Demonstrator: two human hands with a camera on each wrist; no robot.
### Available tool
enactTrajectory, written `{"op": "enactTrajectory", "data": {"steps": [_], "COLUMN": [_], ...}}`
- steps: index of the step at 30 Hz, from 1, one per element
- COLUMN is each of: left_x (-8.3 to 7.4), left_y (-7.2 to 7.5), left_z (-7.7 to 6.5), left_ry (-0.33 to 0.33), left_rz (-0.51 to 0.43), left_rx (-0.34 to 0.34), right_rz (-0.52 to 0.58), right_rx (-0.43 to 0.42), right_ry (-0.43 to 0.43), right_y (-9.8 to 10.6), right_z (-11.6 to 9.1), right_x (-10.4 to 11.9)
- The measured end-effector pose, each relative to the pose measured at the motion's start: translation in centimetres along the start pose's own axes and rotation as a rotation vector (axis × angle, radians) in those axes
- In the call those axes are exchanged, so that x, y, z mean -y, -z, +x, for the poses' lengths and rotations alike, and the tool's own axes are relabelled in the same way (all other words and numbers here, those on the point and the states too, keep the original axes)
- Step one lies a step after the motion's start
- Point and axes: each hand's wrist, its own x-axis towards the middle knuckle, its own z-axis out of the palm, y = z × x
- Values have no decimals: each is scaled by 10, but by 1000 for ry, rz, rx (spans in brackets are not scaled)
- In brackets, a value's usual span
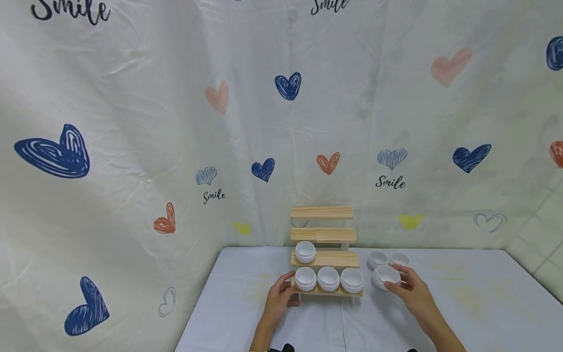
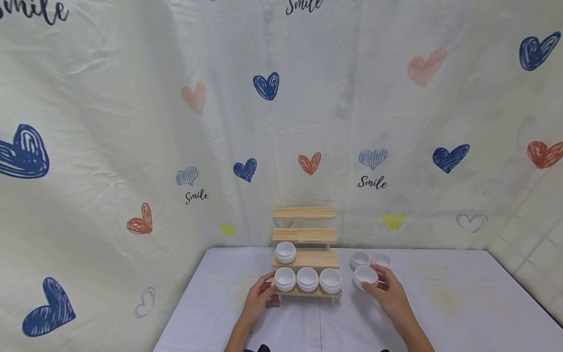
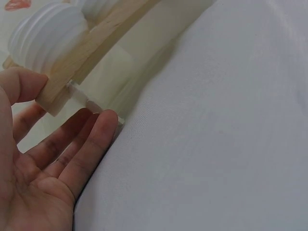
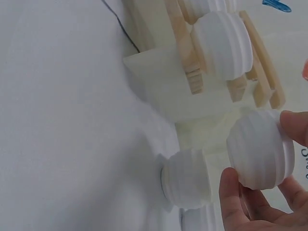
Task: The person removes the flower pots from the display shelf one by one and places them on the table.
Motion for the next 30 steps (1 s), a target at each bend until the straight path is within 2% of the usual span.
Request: {"op": "enactTrajectory", "data": {"steps": [5, 22, 30], "left_x": [-1, 0, -2], "left_y": [0, 1, 0], "left_z": [-1, -1, -1], "left_ry": [0, -19, 2], "left_rz": [-2, 1, 0], "left_rx": [0, 13, 4], "right_rz": [0, 32, 34], "right_rx": [2, -17, -14], "right_ry": [-19, -7, 0], "right_y": [4, 14, 18], "right_z": [-1, -3, -3], "right_x": [-6, -20, -26]}}
